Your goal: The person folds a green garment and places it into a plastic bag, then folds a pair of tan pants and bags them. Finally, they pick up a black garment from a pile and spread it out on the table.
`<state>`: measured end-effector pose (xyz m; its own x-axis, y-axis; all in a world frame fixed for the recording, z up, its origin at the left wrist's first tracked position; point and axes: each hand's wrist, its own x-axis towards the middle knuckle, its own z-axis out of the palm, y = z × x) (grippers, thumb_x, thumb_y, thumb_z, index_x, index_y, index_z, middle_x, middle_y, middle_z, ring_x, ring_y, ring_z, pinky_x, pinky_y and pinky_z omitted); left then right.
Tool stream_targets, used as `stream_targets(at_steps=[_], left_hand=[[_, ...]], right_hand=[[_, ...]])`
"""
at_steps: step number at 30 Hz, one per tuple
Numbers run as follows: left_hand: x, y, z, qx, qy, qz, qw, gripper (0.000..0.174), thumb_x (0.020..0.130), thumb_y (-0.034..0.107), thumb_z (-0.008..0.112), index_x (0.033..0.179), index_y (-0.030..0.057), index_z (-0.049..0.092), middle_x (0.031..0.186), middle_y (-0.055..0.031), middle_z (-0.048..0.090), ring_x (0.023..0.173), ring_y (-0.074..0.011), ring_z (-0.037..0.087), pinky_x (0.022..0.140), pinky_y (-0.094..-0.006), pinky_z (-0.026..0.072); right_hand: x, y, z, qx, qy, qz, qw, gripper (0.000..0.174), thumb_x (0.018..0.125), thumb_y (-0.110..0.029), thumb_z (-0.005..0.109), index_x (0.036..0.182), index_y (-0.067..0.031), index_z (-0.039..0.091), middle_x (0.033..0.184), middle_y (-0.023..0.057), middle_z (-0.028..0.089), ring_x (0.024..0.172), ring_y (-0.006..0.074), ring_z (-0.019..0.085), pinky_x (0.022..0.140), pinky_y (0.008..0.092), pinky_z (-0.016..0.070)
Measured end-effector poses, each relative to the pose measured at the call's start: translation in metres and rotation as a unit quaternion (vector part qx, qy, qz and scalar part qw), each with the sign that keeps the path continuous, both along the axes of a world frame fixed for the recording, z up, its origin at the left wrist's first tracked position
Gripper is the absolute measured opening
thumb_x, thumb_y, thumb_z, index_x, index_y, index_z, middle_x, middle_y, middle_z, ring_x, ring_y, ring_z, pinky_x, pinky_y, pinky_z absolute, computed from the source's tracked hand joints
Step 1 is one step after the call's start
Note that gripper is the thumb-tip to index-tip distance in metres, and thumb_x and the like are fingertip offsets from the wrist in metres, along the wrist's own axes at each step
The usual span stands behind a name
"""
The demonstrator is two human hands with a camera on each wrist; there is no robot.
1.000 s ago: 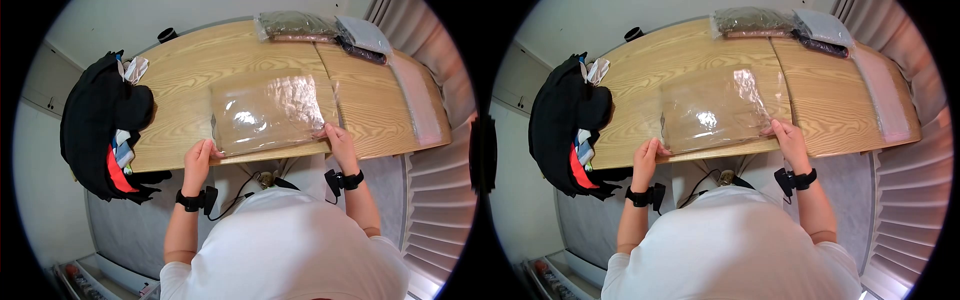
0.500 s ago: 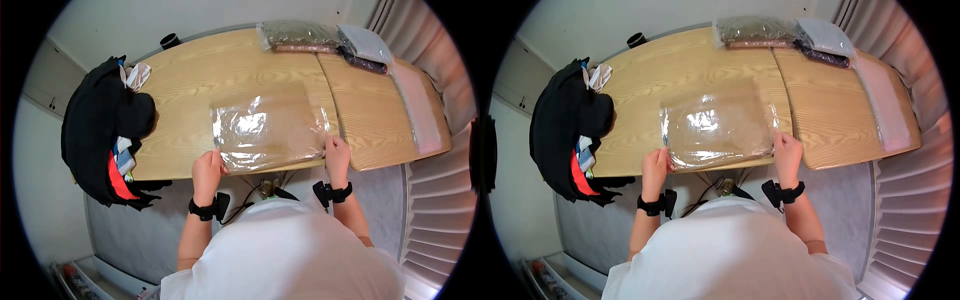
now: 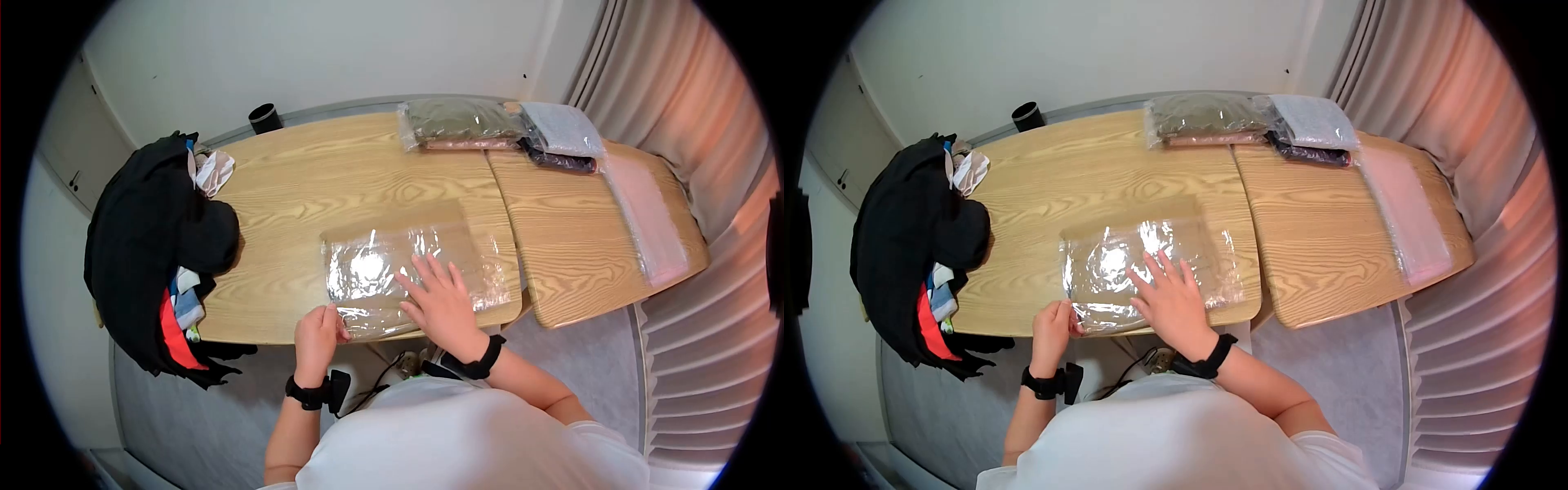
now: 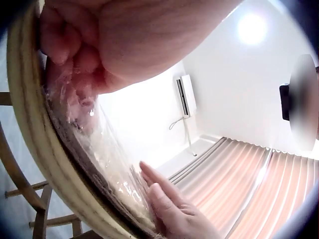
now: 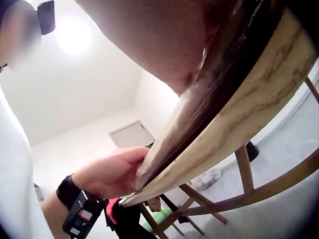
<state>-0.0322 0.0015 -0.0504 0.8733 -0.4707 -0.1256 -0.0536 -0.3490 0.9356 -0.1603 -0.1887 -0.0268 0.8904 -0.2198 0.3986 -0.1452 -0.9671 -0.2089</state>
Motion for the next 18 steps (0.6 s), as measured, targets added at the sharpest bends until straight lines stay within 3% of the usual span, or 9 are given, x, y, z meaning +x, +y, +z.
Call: stream_targets(at_steps=[2,3,4,5,8,9,10,12,18], left_hand=[[0.004,0.004,-0.001,-0.063,0.05,0.011,0.997,0.026,0.093,0.017,0.05,0.076,-0.0034,0.053,0.057,-0.0081,0.056,0.046,-0.0143,0.056,0.043,-0.0283,0.0437],[-0.004,0.006,0.017,-0.007,-0.019,0.034,0.999,0.016,0.09,0.012,0.053,0.094,-0.0039,0.053,0.078,-0.0151,0.061,0.065,-0.0209,0.061,0.056,-0.0324,0.0478],[-0.012,0.003,0.031,0.041,-0.228,0.064,0.971,0.019,0.088,0.01,0.054,0.102,-0.0035,0.051,0.092,-0.0186,0.058,0.08,-0.0258,0.059,0.067,-0.0356,0.047],[-0.019,-0.004,0.042,0.087,-0.426,0.088,0.896,0.026,0.087,0.008,0.054,0.11,-0.0031,0.049,0.105,-0.022,0.056,0.095,-0.0306,0.057,0.079,-0.0388,0.0463],[-0.022,-0.032,0.065,0.029,-0.446,-0.191,0.874,0.042,0.082,0.005,0.057,0.121,-0.0015,0.045,0.123,-0.0223,0.048,0.116,-0.0377,0.045,0.098,-0.0425,0.0358],[-0.013,-0.043,0.051,0.057,-0.465,-0.26,0.844,0.049,0.083,0.015,0.059,0.127,0.0001,0.043,0.132,-0.0194,0.044,0.125,-0.0357,0.039,0.101,-0.0463,0.033],[-0.008,-0.049,0.042,0.06,-0.458,-0.258,0.848,0.049,0.083,0.015,0.059,0.127,0.0001,0.043,0.132,-0.0194,0.044,0.125,-0.0357,0.039,0.101,-0.0463,0.033],[0.005,-0.056,0.032,0.208,-0.577,-0.296,0.732,0.059,0.088,0.036,0.053,0.136,0.005,0.037,0.142,-0.0162,0.034,0.133,-0.0337,0.029,0.104,-0.0526,0.027],[0.018,-0.056,0.017,0.259,-0.548,-0.334,0.722,0.071,0.086,0.055,0.045,0.141,0.0109,0.032,0.147,-0.0144,0.027,0.136,-0.0338,0.023,0.103,-0.0595,0.0222]], right_hand=[[0.002,-0.004,-0.005,-0.017,0.0,0.012,1.0,0.046,0.085,-0.034,0.059,0.127,-0.0186,0.052,0.135,0.0125,0.045,0.128,0.03,0.037,0.104,0.0486,0.0272],[0.003,-0.004,-0.006,-0.025,0.002,0.014,1.0,0.044,0.085,-0.034,0.058,0.127,-0.0186,0.053,0.134,0.0122,0.045,0.127,0.0301,0.037,0.104,0.0484,0.027],[0.004,-0.004,-0.007,-0.016,0.009,0.019,1.0,0.044,0.085,-0.034,0.058,0.127,-0.0186,0.053,0.134,0.0122,0.045,0.127,0.0301,0.037,0.104,0.0484,0.027],[0.005,-0.004,-0.007,-0.016,0.004,0.017,1.0,0.044,0.085,-0.034,0.058,0.126,-0.0183,0.053,0.134,0.0123,0.046,0.127,0.0302,0.038,0.104,0.0484,0.0272],[0.005,-0.005,-0.007,-0.008,0.008,0.024,1.0,0.042,0.085,-0.032,0.058,0.125,-0.0178,0.054,0.132,0.0124,0.047,0.126,0.0303,0.039,0.104,0.0484,0.0276],[0.006,-0.006,-0.007,-0.017,0.013,0.021,1.0,0.042,0.085,-0.032,0.058,0.125,-0.0175,0.054,0.132,0.0125,0.047,0.126,0.0306,0.038,0.104,0.0482,0.0276],[0.008,-0.008,-0.008,-0.027,0.016,0.017,0.999,0.042,0.085,-0.031,0.058,0.125,-0.0172,0.054,0.132,0.0127,0.047,0.127,0.0309,0.038,0.104,0.048,0.0276],[0.01,-0.016,-0.009,-0.02,0.019,0.02,0.999,0.042,0.086,-0.032,0.057,0.126,-0.0201,0.054,0.134,0.0114,0.045,0.13,0.0308,0.034,0.104,0.0511,0.0257],[-0.001,-0.048,-0.002,-0.065,0.073,0.011,0.995,0.047,0.087,-0.046,0.052,0.131,-0.0291,0.048,0.145,0.0071,0.033,0.135,0.0302,0.027,0.105,0.0571,0.0206]])
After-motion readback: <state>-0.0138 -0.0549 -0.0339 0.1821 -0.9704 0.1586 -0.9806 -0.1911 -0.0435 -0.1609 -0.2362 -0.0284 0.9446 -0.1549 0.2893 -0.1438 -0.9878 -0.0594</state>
